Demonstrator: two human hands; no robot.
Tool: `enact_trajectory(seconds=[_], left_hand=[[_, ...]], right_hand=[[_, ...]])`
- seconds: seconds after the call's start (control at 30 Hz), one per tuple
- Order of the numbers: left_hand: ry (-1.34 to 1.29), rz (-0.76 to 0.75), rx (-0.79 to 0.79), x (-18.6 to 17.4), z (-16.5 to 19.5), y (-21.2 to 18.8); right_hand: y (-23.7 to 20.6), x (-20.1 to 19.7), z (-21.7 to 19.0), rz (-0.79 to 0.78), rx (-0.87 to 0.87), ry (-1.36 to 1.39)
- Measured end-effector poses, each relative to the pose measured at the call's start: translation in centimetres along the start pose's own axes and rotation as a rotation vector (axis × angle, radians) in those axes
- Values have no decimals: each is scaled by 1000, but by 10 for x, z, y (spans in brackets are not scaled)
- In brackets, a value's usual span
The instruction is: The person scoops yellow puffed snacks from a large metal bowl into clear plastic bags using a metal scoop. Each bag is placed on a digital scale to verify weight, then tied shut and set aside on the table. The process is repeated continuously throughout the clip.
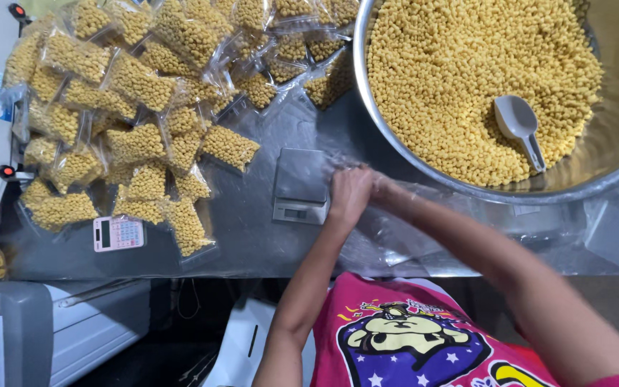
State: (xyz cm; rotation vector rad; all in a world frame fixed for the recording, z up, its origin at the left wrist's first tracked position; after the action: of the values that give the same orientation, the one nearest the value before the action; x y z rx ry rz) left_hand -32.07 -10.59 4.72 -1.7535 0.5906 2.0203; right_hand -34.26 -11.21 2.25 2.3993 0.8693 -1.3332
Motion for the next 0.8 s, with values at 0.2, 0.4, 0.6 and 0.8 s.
enact_trajectory(seconds=[0.2, 0.4, 0.6, 0.8], left_hand=[[-32, 172, 90, -16, -8, -12], [-350, 55, 297, -54, 55, -11], [-325, 137, 719, -115, 53, 9], [-241, -242, 787, -81, 64, 86]], right_hand=[[19, -3, -19, 137, -85, 14], [11, -4, 11, 62, -18, 52], [-39, -16, 66, -75, 135, 226], [-66, -73, 96, -319, 326, 567]])
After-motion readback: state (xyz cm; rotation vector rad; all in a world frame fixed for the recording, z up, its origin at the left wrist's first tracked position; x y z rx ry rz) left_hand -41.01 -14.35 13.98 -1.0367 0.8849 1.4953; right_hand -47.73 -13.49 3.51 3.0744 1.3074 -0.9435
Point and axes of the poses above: each hand's wrist, its own y-axis towards the middle knuckle, its own x-axis out of the palm, z = x × y, the point moved 7 cm from there along y, towards the middle knuckle, and after that the axes turned 8 degrees about x, right-handed, at the moved point
